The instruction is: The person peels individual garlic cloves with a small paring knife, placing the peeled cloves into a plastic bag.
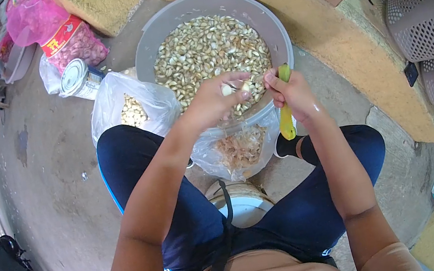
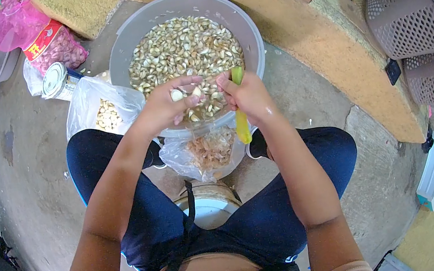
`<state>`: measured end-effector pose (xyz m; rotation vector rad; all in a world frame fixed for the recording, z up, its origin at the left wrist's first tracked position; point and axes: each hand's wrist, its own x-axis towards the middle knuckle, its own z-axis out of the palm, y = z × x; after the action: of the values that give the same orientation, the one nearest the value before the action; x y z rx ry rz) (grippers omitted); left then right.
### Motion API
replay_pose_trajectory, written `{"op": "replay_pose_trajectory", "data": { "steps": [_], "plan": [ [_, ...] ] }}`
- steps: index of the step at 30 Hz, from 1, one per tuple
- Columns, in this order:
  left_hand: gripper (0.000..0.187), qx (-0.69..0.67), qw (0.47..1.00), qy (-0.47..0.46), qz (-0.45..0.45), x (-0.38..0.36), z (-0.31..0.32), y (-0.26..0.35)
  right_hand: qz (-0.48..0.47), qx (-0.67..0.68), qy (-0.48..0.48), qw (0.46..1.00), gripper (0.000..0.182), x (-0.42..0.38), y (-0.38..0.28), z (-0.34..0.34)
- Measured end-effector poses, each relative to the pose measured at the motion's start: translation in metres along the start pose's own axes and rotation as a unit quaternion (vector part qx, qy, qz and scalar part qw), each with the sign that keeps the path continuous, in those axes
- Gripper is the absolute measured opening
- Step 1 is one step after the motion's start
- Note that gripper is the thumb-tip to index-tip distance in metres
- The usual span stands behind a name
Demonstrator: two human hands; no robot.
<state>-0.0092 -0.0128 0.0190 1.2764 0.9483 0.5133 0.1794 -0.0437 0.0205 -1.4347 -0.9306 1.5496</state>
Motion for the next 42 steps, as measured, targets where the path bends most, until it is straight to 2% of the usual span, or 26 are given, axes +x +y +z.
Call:
{"op": "replay_pose_trajectory", "data": {
  "steps": [1, 4, 7, 10, 13, 16, 18, 22, 24, 30, 34, 37, 39, 40, 42],
  "plan": [
    [0.042, 0.01, 1.0, 0.008, 0.0, -0.001, 0.0, 0.001, 0.004, 0.037, 0.001, 0.999, 0.01, 0.0, 0.0, -0.001],
    [0.044, 0.055, 0.998, 0.029, 0.008, -0.003, -0.002, 0.006, 0.013, -0.011, 0.001, 1.0, 0.011, -0.005, -0.005, 0.005],
    [0.047, 0.134, 0.989, 0.045, 0.049, -0.002, 0.002, 0.002, -0.1, -0.168, 0.036, 0.98, 0.015, -0.009, -0.005, 0.015],
    [0.05, 0.204, 0.971, 0.058, 0.109, 0.001, 0.002, -0.01, -0.232, -0.272, 0.03, 0.934, 0.021, -0.009, 0.003, 0.018],
    [0.052, 0.241, 0.959, 0.056, 0.14, 0.002, 0.001, -0.011, -0.265, -0.352, 0.008, 0.898, 0.025, -0.014, 0.0, 0.023],
    [0.051, 0.289, 0.934, 0.065, 0.198, 0.003, 0.001, -0.016, -0.275, -0.372, 0.008, 0.886, 0.03, -0.011, 0.006, 0.022],
    [0.049, 0.315, 0.921, 0.072, 0.217, 0.002, 0.004, -0.014, -0.248, -0.369, 0.015, 0.896, 0.032, -0.012, 0.006, 0.025],
    [0.042, 0.383, 0.893, 0.069, 0.226, 0.001, 0.008, -0.016, -0.201, -0.362, 0.043, 0.909, 0.031, -0.014, 0.009, 0.034],
    [0.039, 0.401, 0.886, 0.07, 0.224, -0.001, 0.009, -0.013, -0.212, -0.366, 0.061, 0.904, 0.027, -0.011, 0.017, 0.033],
    [0.031, 0.388, 0.888, 0.078, 0.233, 0.002, 0.008, -0.017, -0.222, -0.373, 0.077, 0.898, 0.017, -0.005, 0.021, 0.028],
    [0.029, 0.331, 0.917, 0.089, 0.206, 0.001, 0.009, -0.012, -0.262, -0.392, 0.102, 0.876, 0.014, -0.005, 0.02, 0.026],
    [0.028, 0.278, 0.938, 0.095, 0.187, 0.0, 0.008, -0.01, -0.254, -0.352, 0.108, 0.894, 0.014, 0.0, 0.023, 0.025],
    [0.025, 0.239, 0.946, 0.109, 0.189, 0.001, 0.009, -0.01, -0.071, -0.151, 0.08, 0.983, 0.012, 0.0, 0.017, 0.022],
    [0.025, 0.159, 0.976, 0.09, 0.115, 0.001, 0.007, -0.008, 0.023, -0.044, 0.063, 0.997, 0.011, -0.001, 0.013, 0.021],
    [0.025, -0.007, 0.998, 0.051, -0.037, 0.003, 0.002, -0.001, 0.036, -0.003, 0.053, 0.998, 0.011, -0.002, 0.008, 0.018]
  ]
}}
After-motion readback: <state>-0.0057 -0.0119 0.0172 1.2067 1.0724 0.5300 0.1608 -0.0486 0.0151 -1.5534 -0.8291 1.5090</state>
